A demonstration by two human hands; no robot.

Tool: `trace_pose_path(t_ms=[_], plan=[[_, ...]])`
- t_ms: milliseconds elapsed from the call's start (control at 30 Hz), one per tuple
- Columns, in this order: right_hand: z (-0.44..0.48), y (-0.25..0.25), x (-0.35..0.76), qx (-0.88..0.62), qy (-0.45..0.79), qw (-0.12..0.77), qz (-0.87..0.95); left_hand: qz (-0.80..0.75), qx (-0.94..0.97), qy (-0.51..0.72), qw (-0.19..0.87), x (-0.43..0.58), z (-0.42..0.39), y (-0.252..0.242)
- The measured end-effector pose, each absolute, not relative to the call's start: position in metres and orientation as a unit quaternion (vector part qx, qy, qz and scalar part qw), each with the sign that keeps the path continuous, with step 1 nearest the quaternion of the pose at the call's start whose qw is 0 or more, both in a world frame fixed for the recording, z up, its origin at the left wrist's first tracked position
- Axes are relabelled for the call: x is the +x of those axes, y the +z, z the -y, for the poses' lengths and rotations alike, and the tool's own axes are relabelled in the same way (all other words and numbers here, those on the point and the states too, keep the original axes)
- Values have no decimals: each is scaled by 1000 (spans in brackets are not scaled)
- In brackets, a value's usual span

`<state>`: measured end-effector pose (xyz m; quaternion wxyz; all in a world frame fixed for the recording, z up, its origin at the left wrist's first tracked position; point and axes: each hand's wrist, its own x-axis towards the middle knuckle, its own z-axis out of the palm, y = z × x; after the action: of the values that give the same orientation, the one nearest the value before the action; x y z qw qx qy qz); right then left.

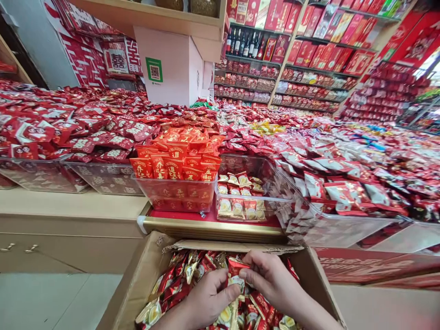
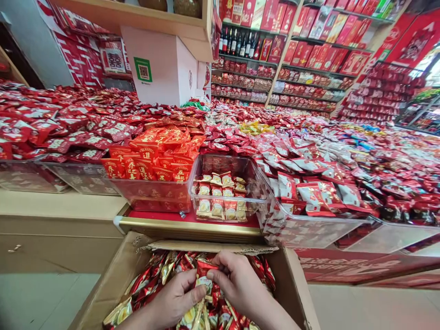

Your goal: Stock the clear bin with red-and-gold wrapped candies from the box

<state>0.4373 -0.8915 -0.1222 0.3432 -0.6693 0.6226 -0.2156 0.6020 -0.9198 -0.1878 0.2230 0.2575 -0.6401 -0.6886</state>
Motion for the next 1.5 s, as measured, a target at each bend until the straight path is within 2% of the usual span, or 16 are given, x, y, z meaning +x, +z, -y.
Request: trace_pose_path(t_ms=[133, 233, 367, 433, 467, 567, 700, 933, 1500], plan=[[887, -117, 437, -699, -157, 296, -632, 655, 251, -680, 212, 603, 921, -190], [895, -86, 432, -737, -132, 223, -625, 654, 286, -670, 205, 603, 922, -196], [943, -16, 421, -757, -137, 8, -639, 642, 319, -663, 216, 602, 922, -202], [980, 6, 415, -730, -60, -90, -675, 641, 326, -659, 221, 601, 922, -203], [1000, 10, 412, -721, 6, -102, -685, 640, 324, -660, 223, 601, 922, -203], [1047, -4, 404, -713, 150, -59, -683, 641, 316, -663, 222, 600, 922, -205], [1072, -44, 398, -693, 211, -18, -689, 664, 327, -639, 209, 601, 925, -210], [1071, -68, 395, -626, 233, -21, -744, 681, 323, -623, 211, 599, 927, -216], [1082, -74, 391, -648, 271, -25, -711, 686, 329, -615, 208, 600, 927, -211]])
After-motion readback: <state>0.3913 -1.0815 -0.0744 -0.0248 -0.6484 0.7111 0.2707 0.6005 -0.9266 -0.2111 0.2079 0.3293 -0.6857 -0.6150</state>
